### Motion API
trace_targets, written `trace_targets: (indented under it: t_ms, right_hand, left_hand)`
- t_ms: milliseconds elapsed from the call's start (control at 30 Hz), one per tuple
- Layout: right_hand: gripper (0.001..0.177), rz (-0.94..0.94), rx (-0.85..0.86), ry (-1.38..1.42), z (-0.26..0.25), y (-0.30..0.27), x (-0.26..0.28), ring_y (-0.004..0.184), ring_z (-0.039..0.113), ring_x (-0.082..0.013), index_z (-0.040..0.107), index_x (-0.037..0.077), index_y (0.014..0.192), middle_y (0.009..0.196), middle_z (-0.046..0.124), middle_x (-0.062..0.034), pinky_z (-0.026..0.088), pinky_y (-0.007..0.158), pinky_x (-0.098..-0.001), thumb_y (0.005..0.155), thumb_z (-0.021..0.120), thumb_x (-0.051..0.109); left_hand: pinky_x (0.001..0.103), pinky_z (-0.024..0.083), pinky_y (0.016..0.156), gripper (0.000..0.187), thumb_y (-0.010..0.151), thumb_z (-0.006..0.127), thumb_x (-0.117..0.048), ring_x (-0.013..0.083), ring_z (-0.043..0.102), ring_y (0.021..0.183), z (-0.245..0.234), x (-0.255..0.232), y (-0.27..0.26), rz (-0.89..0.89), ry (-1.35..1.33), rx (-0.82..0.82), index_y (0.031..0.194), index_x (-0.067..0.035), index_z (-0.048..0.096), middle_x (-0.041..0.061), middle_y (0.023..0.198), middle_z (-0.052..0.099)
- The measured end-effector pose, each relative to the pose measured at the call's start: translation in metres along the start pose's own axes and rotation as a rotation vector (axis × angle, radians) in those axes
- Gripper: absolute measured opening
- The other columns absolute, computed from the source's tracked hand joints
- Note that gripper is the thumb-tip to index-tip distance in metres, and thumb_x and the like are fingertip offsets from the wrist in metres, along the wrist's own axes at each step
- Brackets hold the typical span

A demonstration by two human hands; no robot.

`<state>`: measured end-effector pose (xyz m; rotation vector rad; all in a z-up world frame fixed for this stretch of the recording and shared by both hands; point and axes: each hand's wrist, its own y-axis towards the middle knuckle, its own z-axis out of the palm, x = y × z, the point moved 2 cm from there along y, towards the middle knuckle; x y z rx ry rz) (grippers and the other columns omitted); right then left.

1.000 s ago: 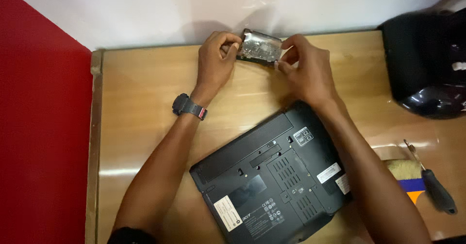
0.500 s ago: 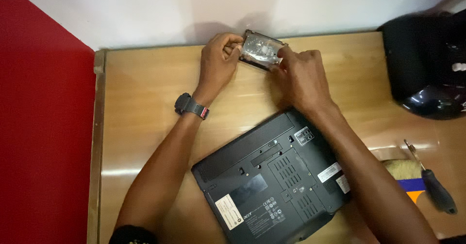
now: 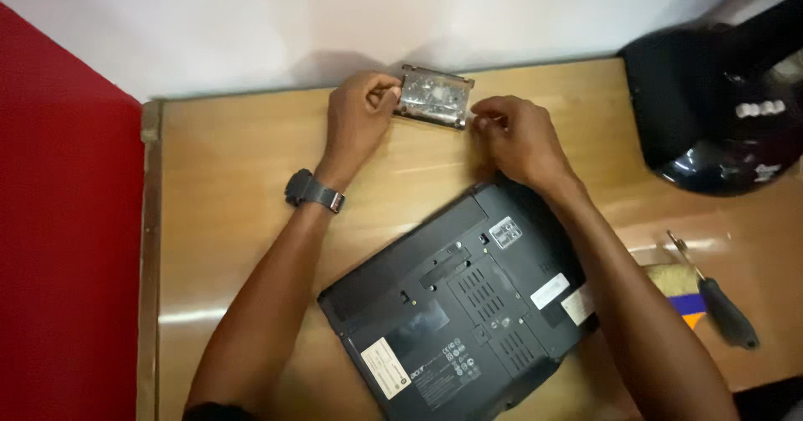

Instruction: The person uses a screwdriver to remove screws from the bottom panel of a laptop. They then remove a hard drive from the laptop and place it on the table.

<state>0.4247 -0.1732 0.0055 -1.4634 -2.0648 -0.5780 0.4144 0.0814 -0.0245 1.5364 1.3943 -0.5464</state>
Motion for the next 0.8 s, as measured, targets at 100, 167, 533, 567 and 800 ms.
trace_targets:
  t_ms: [100,167,533,567,800]
  right_hand:
    - [0.029,-0.043,0.009,0.027,0.004,-0.002,-0.002,0.1,0.07,-0.0459,0.076,0.013,0.12,0.105,0.073,-0.0185,0.056,0.084,-0.0559,0.096,0.062,0.005]
    - [0.032,-0.078,0.036,-0.022,-0.003,-0.011,0.016,0.1,0.069,-0.0475,0.074,0.01,0.124,0.106,0.071,-0.0197,0.056,0.083,-0.0568,0.097,0.058,0.003]
    - [0.016,-0.291,0.056,-0.359,0.009,-0.02,0.021,0.093,0.063,-0.0549,0.066,0.004,0.108,0.101,0.061,-0.0246,0.053,0.077,-0.0605,0.097,0.059,0.012]
    - [0.021,-0.316,0.026,-0.454,0.011,-0.022,0.024,0.094,0.064,-0.0501,0.066,0.004,0.113,0.103,0.06,-0.0221,0.053,0.078,-0.0569,0.096,0.06,0.015]
    - [0.041,-0.244,0.1,-0.403,0.003,-0.013,0.014,0.101,0.063,-0.0499,0.062,-0.003,0.135,0.109,0.06,-0.0244,0.053,0.085,-0.0603,0.096,0.056,0.011]
  left_hand:
    - [0.038,0.055,0.075,0.012,0.094,0.071,-0.013,0.0219,0.067,0.078,0.0,0.0,0.0,-0.015,-0.014,0.009,0.105,-0.012,0.077,0.009,0.083,0.07]
    - [0.036,0.054,0.073,0.011,0.094,0.072,-0.014,0.0192,0.065,0.075,0.0,0.002,0.001,-0.024,-0.038,0.014,0.104,-0.011,0.077,0.009,0.082,0.071]
    - [0.035,0.055,0.068,0.011,0.092,0.076,-0.015,0.02,0.067,0.071,0.002,0.001,-0.002,-0.033,-0.04,0.002,0.1,-0.007,0.078,0.012,0.08,0.074]
    - [0.034,0.054,0.069,0.011,0.093,0.075,-0.014,0.0186,0.066,0.072,0.001,0.001,-0.002,-0.029,-0.063,0.001,0.101,-0.007,0.078,0.013,0.081,0.074]
    - [0.038,0.055,0.073,0.01,0.093,0.071,-0.016,0.0235,0.069,0.079,0.0,-0.002,0.0,-0.022,-0.028,-0.017,0.099,-0.012,0.079,0.011,0.084,0.074]
